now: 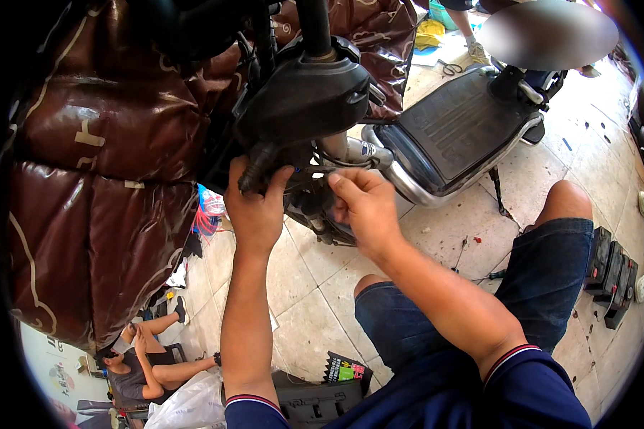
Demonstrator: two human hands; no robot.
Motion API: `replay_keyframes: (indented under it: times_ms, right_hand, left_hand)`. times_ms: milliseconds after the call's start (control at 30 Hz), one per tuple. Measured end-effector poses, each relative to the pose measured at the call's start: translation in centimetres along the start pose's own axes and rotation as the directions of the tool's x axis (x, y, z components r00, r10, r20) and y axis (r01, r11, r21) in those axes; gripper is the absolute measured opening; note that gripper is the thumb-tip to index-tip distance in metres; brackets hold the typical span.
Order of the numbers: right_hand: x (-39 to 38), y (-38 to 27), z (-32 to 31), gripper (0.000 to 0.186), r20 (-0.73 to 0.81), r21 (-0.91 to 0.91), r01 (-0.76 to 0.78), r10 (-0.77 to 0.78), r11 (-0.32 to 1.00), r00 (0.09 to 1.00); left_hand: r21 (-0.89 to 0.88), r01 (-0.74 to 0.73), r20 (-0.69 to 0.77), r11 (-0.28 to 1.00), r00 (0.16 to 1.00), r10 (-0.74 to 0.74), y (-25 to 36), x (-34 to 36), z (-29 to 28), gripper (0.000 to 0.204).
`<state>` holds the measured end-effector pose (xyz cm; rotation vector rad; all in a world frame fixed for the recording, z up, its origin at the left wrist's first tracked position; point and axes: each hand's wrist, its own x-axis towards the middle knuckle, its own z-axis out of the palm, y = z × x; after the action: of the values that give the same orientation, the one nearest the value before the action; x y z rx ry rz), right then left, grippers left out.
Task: The person is repairing the electrical system of a scooter. They connect wires under the seat, secure them with a zip tie, and then use a screwdriver to tighten a screw on the scooter's frame.
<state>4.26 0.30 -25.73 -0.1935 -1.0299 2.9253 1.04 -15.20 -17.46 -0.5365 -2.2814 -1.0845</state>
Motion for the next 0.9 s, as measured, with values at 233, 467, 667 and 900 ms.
replay_keyframes:
  times_ms: [233,467,667,900]
  right_hand:
    - [1.8,0.0,0.0,0.032,0.149,-0.554,0.385,-0.367,0.738,0.918]
    - [1.6,0.9,-0.1,0.044,0.186,-0.457,0.384,-0.336,0.802,0.923]
    - [1.5,-0.7,-0.6,0.050,0.264,-0.692,0.352,-0.234,0.630,0.936]
    - [0.8,-1.3,0.2,0.061,0.308,-0.680,0.327,-0.150,0.656,0.940]
  left_hand:
    - [0.167,-0.212,0.064,0.963,0.977,0.204,0.5,0.4,-1.1,0.029]
    - [0.109,-0.060,0.033,0.992,0.998,0.057,0.7,-0.3,-0.9,0.023]
    - [0.051,-0.003,0.033,0.999,0.999,0.002,1.4,-0.2,-1.0,0.021]
    - [0.097,-0.074,0.003,0.993,0.997,0.074,0.8,0.0,-0.7,0.021]
